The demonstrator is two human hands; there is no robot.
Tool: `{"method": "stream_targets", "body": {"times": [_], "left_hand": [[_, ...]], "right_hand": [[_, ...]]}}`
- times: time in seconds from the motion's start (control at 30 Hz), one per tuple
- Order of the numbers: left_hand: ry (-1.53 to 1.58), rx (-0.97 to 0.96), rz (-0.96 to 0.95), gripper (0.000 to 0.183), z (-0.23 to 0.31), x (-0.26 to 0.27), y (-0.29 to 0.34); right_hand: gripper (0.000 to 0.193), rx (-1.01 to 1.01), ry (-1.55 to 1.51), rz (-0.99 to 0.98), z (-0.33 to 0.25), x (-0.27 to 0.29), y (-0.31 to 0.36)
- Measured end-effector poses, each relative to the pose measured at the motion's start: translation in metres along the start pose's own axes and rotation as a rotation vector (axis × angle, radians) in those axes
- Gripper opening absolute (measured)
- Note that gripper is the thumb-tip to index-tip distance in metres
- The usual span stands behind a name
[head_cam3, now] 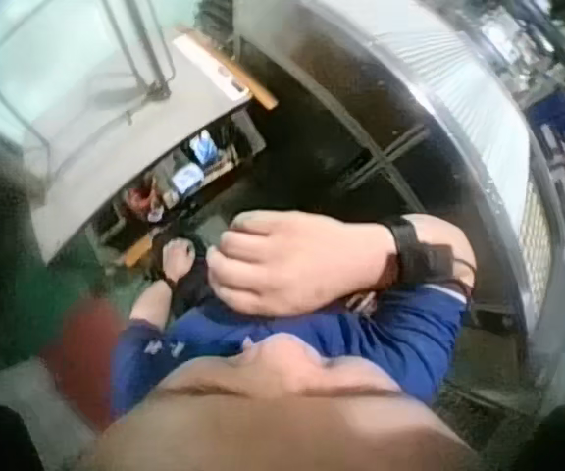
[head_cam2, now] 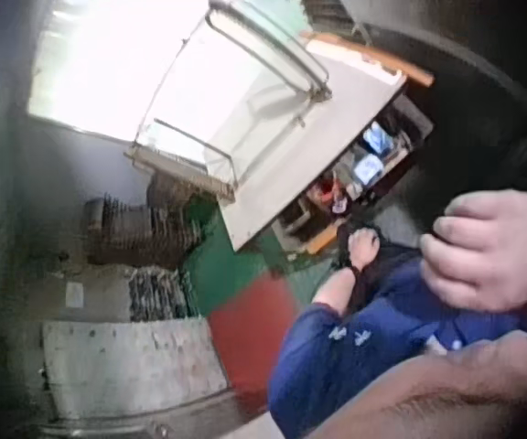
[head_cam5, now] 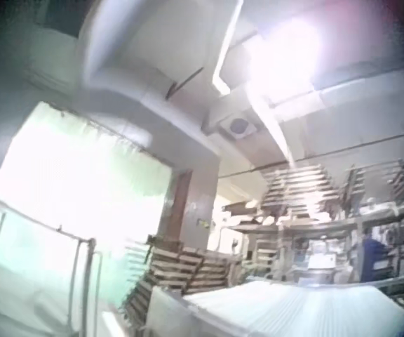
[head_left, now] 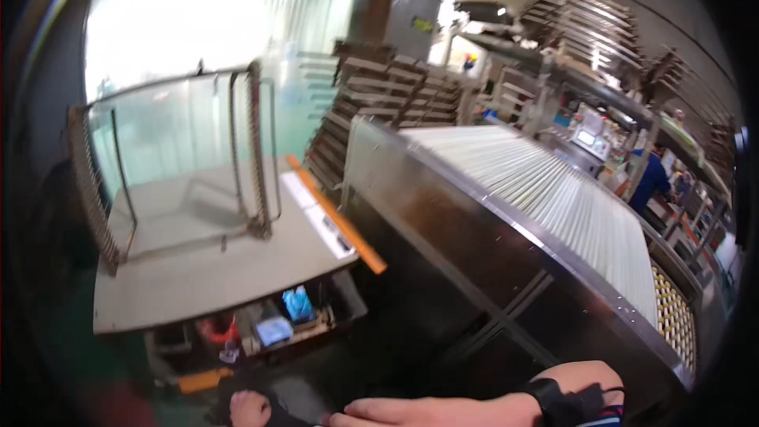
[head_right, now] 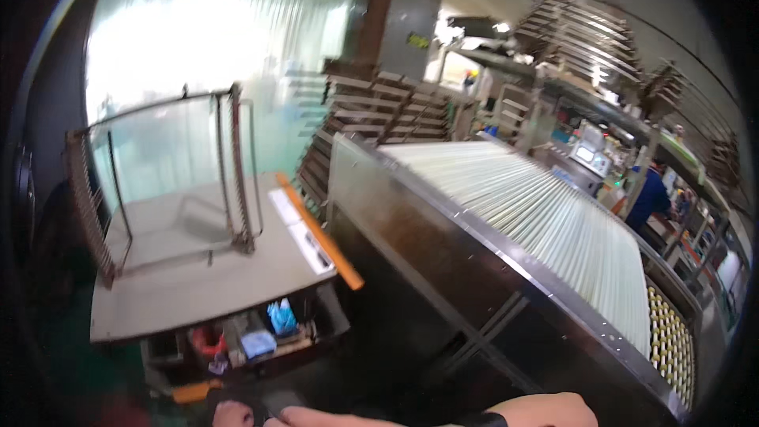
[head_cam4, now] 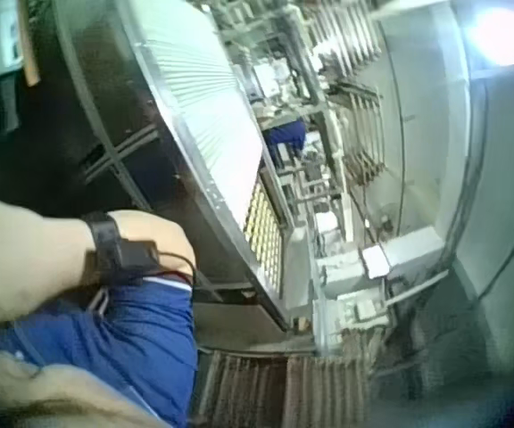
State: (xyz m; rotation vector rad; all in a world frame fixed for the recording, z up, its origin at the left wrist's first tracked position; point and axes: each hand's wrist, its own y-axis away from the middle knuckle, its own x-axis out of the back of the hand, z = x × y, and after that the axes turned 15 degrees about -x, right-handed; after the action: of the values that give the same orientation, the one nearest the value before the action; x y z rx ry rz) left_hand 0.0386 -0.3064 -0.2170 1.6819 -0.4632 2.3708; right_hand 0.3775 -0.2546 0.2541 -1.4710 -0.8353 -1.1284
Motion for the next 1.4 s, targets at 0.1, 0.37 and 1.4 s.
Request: {"method": "stream_targets", "body": {"times": [0.1,0.37,1.4], "left_hand": [[0.091,-0.133,-0.146,0.019,0.021,0.024,-0.02],[0.18,-0.118,-0.14,0.022,0.028,0.027,0.004],[0.191,-0.066,-0.14,0.023,0.022,0.022,0.01]], "right_hand": [[0.038,-0.032,0.084,-0.125,-0.046,0.016,0.0],[0.042,0.172,0.199,0.007,-0.045,-0.024,-0.014],[0.032,0.002,-0.196,0.195,0.008,-0.072,-0.032]]}}
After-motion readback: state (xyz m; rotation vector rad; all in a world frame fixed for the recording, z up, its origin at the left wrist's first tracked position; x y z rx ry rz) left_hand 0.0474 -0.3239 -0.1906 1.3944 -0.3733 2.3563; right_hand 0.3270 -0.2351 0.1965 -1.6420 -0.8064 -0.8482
